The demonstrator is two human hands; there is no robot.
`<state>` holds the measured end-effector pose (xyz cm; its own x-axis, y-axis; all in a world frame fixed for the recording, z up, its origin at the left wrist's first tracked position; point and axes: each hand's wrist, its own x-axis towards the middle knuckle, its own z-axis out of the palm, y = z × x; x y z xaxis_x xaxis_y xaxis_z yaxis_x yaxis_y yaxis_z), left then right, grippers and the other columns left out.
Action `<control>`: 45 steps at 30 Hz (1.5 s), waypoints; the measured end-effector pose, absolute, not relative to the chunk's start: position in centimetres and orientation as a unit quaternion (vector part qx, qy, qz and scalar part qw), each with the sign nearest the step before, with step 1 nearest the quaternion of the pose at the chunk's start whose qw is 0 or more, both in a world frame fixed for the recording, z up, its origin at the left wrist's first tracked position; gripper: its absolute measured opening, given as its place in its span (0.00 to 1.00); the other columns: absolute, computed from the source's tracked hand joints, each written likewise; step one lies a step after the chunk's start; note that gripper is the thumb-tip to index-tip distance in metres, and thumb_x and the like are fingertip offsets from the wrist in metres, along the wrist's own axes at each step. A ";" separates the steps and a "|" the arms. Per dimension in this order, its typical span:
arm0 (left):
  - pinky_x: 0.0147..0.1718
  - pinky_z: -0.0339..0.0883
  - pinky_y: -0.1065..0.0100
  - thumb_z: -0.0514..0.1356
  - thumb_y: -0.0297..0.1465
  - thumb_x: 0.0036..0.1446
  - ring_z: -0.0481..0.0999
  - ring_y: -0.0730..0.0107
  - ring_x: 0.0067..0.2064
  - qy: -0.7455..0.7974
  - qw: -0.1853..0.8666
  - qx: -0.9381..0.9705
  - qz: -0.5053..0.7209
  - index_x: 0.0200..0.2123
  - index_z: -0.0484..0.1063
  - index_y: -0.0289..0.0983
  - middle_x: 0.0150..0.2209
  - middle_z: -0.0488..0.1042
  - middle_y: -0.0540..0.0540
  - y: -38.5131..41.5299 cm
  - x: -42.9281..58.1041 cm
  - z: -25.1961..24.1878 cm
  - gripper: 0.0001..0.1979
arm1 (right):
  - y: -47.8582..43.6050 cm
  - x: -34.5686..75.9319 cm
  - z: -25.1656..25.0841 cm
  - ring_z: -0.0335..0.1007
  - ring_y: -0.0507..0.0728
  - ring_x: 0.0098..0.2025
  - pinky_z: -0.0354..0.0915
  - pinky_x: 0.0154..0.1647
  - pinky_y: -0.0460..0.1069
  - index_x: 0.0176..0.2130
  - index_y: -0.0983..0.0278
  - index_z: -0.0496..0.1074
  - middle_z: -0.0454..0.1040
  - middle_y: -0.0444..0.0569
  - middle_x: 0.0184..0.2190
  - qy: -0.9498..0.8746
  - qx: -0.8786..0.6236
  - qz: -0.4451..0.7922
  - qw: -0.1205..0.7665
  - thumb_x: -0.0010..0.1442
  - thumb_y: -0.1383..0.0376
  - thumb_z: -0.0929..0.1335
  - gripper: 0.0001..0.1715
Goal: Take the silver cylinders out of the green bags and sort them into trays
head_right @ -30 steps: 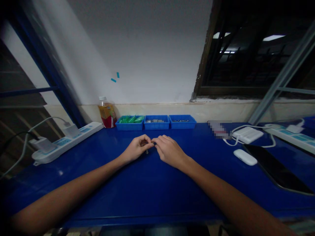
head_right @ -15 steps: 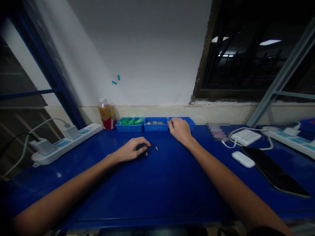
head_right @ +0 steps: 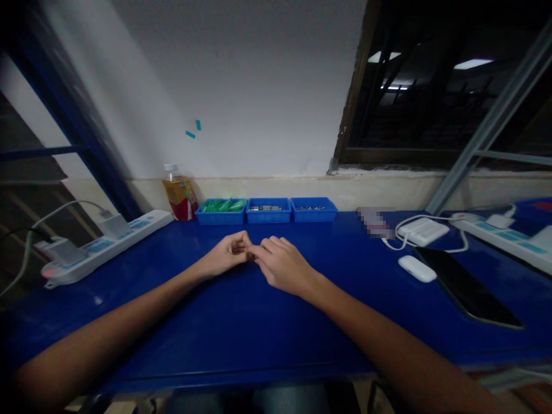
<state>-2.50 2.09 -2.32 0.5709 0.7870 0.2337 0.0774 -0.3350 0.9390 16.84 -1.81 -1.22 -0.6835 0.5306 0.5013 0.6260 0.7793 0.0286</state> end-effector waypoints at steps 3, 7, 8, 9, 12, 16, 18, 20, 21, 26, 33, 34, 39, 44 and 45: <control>0.31 0.62 0.73 0.65 0.32 0.47 0.71 0.75 0.29 0.281 0.557 0.703 0.341 0.28 0.63 0.34 0.25 0.71 0.51 1.9 -2.4 -2.2 0.12 | -1.7 16.6 -0.9 0.64 0.58 0.38 0.62 0.41 0.52 0.49 0.67 0.66 0.70 0.52 0.34 -0.925 -0.281 -0.119 0.227 0.63 0.70 0.62 0.14; 0.32 0.60 0.73 0.65 0.31 0.45 0.70 0.76 0.29 0.282 0.567 0.702 0.327 0.28 0.66 0.33 0.26 0.72 0.50 1.7 -2.5 -2.0 0.11 | -1.1 17.0 -1.2 0.63 0.58 0.36 0.62 0.40 0.51 0.47 0.70 0.66 0.69 0.52 0.32 -0.934 -0.252 -0.117 0.224 0.62 0.73 0.61 0.13; 0.32 0.60 0.73 0.65 0.31 0.45 0.70 0.76 0.29 0.283 0.563 0.705 0.327 0.28 0.67 0.33 0.26 0.72 0.50 1.8 -2.5 -2.0 0.11 | -1.1 17.0 -1.3 0.63 0.57 0.36 0.62 0.40 0.50 0.45 0.70 0.67 0.70 0.52 0.32 -0.934 -0.253 -0.119 0.224 0.62 0.74 0.61 0.12; 0.32 0.60 0.73 0.65 0.31 0.46 0.69 0.76 0.29 0.283 0.560 0.707 0.326 0.28 0.67 0.32 0.25 0.71 0.50 1.8 -2.5 -2.0 0.10 | -1.1 17.0 -1.5 0.63 0.57 0.36 0.62 0.40 0.50 0.44 0.69 0.67 0.70 0.52 0.32 -0.931 -0.258 -0.126 0.226 0.62 0.73 0.61 0.10; 0.33 0.61 0.72 0.63 0.34 0.50 0.69 0.75 0.29 0.292 0.548 0.713 0.326 0.34 0.69 0.32 0.27 0.71 0.49 1.9 -2.4 -2.4 0.12 | -0.7 17.4 -1.5 0.65 0.57 0.36 0.60 0.38 0.51 0.40 0.67 0.68 0.71 0.51 0.32 -0.915 -0.288 -0.155 0.236 0.64 0.68 0.61 0.09; 0.33 0.63 0.70 0.59 0.36 0.55 0.68 0.74 0.30 0.350 0.382 0.791 0.326 0.47 0.69 0.33 0.37 0.70 0.45 1.8 -1.7 -2.6 0.18 | 2.9 19.6 0.2 0.68 0.58 0.37 0.58 0.40 0.51 0.37 0.65 0.69 0.74 0.52 0.33 -0.849 -0.413 -0.163 0.285 0.66 0.62 0.60 0.12; 0.35 0.65 0.69 0.58 0.35 0.57 0.68 0.74 0.31 0.342 0.279 0.851 0.286 0.54 0.66 0.37 0.43 0.67 0.44 1.6 -1.3 -2.3 0.21 | 5.6 21.3 1.6 0.69 0.59 0.38 0.58 0.41 0.51 0.38 0.66 0.69 0.74 0.53 0.33 -0.782 -0.526 -0.164 0.292 0.65 0.61 0.60 0.13; 0.40 0.66 0.67 0.58 0.35 0.57 0.70 0.72 0.36 0.313 0.213 0.895 0.237 0.59 0.61 0.43 0.48 0.65 0.44 1.4 -0.8 -1.8 0.25 | 7.9 22.8 2.6 0.69 0.62 0.41 0.59 0.42 0.52 0.44 0.68 0.68 0.74 0.56 0.37 -0.719 -0.620 -0.165 0.268 0.63 0.59 0.62 0.16; 0.42 0.66 0.66 0.59 0.36 0.57 0.71 0.69 0.39 0.298 0.191 0.910 0.216 0.59 0.60 0.45 0.49 0.64 0.44 1.4 -0.5 -1.6 0.26 | 8.6 23.3 2.9 0.68 0.64 0.43 0.59 0.43 0.53 0.48 0.70 0.67 0.74 0.58 0.39 -0.698 -0.649 -0.163 0.255 0.62 0.57 0.63 0.20; 0.42 0.66 0.67 0.55 0.35 0.61 0.71 0.65 0.44 0.251 0.141 0.945 0.153 0.44 0.72 0.43 0.43 0.69 0.47 1.9 0.6 -1.4 0.10 | 7.0 23.0 1.0 0.68 0.63 0.43 0.62 0.44 0.55 0.52 0.68 0.64 0.73 0.55 0.38 -0.739 -0.608 -0.095 0.273 0.61 0.57 0.64 0.24; 0.38 0.65 0.69 0.53 0.31 0.62 0.72 0.68 0.38 0.305 0.249 0.882 0.257 0.36 0.69 0.35 0.36 0.73 0.46 3.2 0.8 -2.2 0.08 | 0.5 20.5 -2.0 0.67 0.58 0.38 0.64 0.42 0.55 0.46 0.64 0.67 0.72 0.50 0.34 -0.845 -0.436 0.030 0.307 0.62 0.63 0.63 0.12; 0.38 0.64 0.69 0.52 0.31 0.63 0.72 0.69 0.38 0.314 0.272 0.867 0.276 0.36 0.70 0.35 0.35 0.73 0.46 3.4 0.8 -2.2 0.09 | 0.1 20.2 -1.9 0.67 0.58 0.39 0.64 0.42 0.55 0.47 0.64 0.66 0.72 0.50 0.35 -0.860 -0.411 0.035 0.300 0.62 0.63 0.64 0.13; 0.38 0.63 0.70 0.50 0.32 0.64 0.72 0.70 0.37 0.314 0.340 0.835 0.299 0.35 0.71 0.34 0.34 0.74 0.46 3.8 0.7 -2.3 0.11 | -0.4 19.6 -1.7 0.67 0.58 0.39 0.64 0.41 0.55 0.50 0.63 0.63 0.72 0.51 0.37 -0.871 -0.379 0.034 0.312 0.61 0.66 0.64 0.16; 0.36 0.63 0.72 0.49 0.32 0.65 0.71 0.72 0.34 0.289 0.353 0.839 0.297 0.30 0.69 0.34 0.31 0.73 0.47 3.7 0.6 -2.2 0.14 | -0.3 19.5 -2.3 0.67 0.56 0.35 0.62 0.36 0.52 0.40 0.62 0.65 0.72 0.48 0.32 -0.854 -0.387 0.037 0.347 0.62 0.70 0.63 0.05; 0.35 0.62 0.72 0.49 0.32 0.65 0.71 0.73 0.34 0.285 0.355 0.841 0.293 0.30 0.69 0.34 0.31 0.72 0.48 3.7 0.5 -2.2 0.14 | -0.4 19.4 -2.3 0.67 0.56 0.34 0.61 0.36 0.52 0.38 0.62 0.65 0.72 0.48 0.31 -0.851 -0.396 0.037 0.342 0.61 0.69 0.63 0.04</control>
